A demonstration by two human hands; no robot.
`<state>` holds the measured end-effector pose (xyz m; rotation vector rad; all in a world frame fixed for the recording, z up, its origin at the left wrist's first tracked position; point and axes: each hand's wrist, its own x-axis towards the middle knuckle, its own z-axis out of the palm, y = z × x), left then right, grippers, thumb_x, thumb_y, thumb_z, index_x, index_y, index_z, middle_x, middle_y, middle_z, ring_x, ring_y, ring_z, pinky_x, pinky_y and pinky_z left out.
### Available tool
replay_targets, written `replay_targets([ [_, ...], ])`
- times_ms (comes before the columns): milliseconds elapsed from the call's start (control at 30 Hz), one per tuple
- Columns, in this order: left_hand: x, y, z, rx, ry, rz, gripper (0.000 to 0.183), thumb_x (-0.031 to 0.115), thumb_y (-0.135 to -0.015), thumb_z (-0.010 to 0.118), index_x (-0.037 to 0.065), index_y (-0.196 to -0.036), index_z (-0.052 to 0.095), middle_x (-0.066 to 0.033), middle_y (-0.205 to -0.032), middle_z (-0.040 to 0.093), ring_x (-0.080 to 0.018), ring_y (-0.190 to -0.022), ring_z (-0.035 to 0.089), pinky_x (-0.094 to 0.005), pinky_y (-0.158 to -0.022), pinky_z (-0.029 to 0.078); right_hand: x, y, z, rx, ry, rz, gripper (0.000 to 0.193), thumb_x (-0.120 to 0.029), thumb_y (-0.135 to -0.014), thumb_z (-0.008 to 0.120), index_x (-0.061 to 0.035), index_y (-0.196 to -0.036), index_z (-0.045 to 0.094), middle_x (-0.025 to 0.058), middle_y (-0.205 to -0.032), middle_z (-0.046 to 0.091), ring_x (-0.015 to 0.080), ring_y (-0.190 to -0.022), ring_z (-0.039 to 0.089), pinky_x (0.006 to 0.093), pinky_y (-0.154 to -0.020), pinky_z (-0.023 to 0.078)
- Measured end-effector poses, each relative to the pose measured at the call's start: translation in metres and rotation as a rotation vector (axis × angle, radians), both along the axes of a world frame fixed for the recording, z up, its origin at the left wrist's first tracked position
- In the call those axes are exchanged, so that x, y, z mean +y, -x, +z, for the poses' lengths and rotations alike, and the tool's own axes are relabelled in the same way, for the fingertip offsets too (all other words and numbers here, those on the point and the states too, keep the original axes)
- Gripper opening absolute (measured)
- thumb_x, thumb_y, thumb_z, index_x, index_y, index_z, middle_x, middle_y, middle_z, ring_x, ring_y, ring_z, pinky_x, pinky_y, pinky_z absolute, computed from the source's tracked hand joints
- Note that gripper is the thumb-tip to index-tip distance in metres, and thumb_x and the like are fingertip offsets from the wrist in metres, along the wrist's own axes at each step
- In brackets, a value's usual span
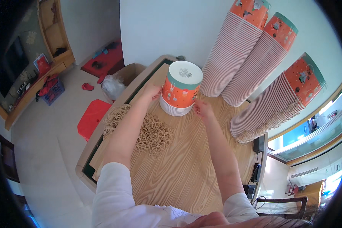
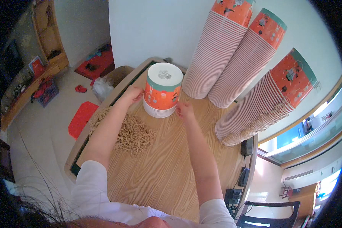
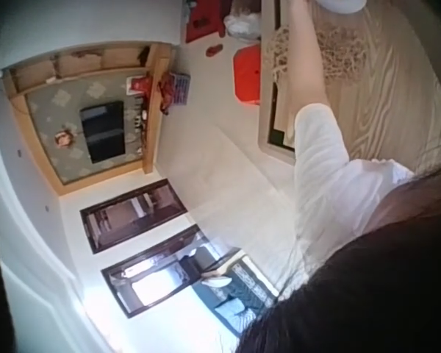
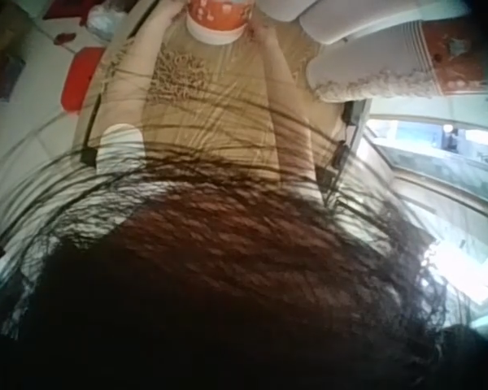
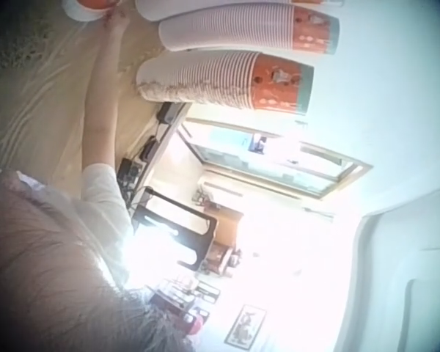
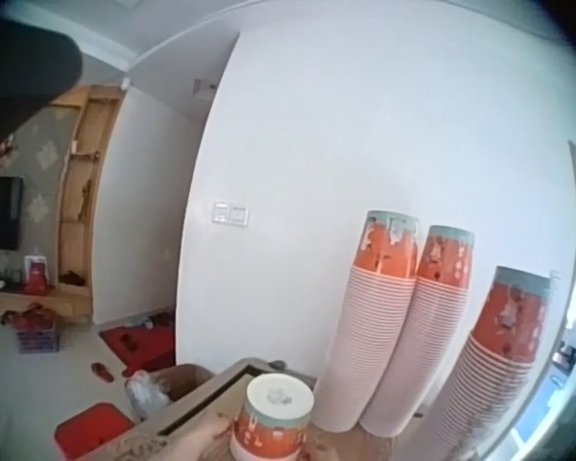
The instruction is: Putting rubber bands around the rims of paper bowls and stacking them.
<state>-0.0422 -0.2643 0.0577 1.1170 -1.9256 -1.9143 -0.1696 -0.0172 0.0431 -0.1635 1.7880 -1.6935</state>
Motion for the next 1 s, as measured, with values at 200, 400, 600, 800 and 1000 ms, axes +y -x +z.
replay_targets([
  [200,-0.01,-0.004,-0.012,-0.017,-0.139,-0.073,0.011,0.014,-0.084,0.064,0.007,-0.079,0.058,-0.0023,-0.068,0.056,-0.0124,-0.056,0.051,-0.0269,-0.049,0.043,0.002,0.005,-0.007,-0.029,0.074,0.015,0.015,-0.02,-0.088,0.065,-0.0062,-0.091,0.061,0.0006,-0.075,0.059,0.0098,-0.064,0.056,0.0234,-0.054,0.046],
  [400,-0.015,-0.005,-0.017,0.083,-0.291,-0.017,0.011,0.012,-0.083,0.065,0.006,-0.078,0.057,-0.0031,-0.068,0.055,-0.0129,-0.055,0.05,-0.0271,-0.049,0.042,-0.004,-0.002,-0.005,-0.099,0.122,-0.042,0.011,-0.014,-0.088,0.064,-0.0048,-0.083,0.06,0.0011,-0.068,0.057,0.0102,-0.055,0.052,0.0237,-0.044,0.041],
  [600,-0.008,0.001,-0.006,0.034,-0.189,-0.036,0.012,0.01,-0.083,0.065,0.006,-0.075,0.056,-0.0039,-0.066,0.055,-0.013,-0.056,0.052,-0.0288,-0.048,0.043,-0.001,0.015,-0.011,0.007,0.061,0.017,0.006,-0.011,-0.089,0.061,-0.0048,-0.09,0.062,0.0011,-0.076,0.059,0.0101,-0.066,0.056,0.0255,-0.053,0.048],
  [800,-0.007,-0.002,0.006,0.115,-0.25,0.038,0.01,0.012,-0.084,0.064,0.006,-0.077,0.059,-0.0035,-0.068,0.057,-0.0136,-0.058,0.053,-0.0296,-0.05,0.044,-0.001,0.002,0.013,-0.129,0.246,-0.052,0.011,-0.014,-0.088,0.062,-0.0051,-0.082,0.06,0.0019,-0.071,0.058,0.0109,-0.06,0.054,0.0258,-0.048,0.045],
  [1000,-0.009,-0.007,0.037,0.173,-0.234,-0.02,0.008,0.011,-0.083,0.063,0.006,-0.079,0.059,-0.0024,-0.07,0.057,-0.0112,-0.057,0.052,-0.0274,-0.051,0.045,-0.005,0.002,0.037,-0.026,0.24,-0.03,0.01,-0.013,-0.089,0.06,-0.005,-0.083,0.06,0.0006,-0.073,0.058,0.0113,-0.061,0.054,0.0254,-0.049,0.045],
])
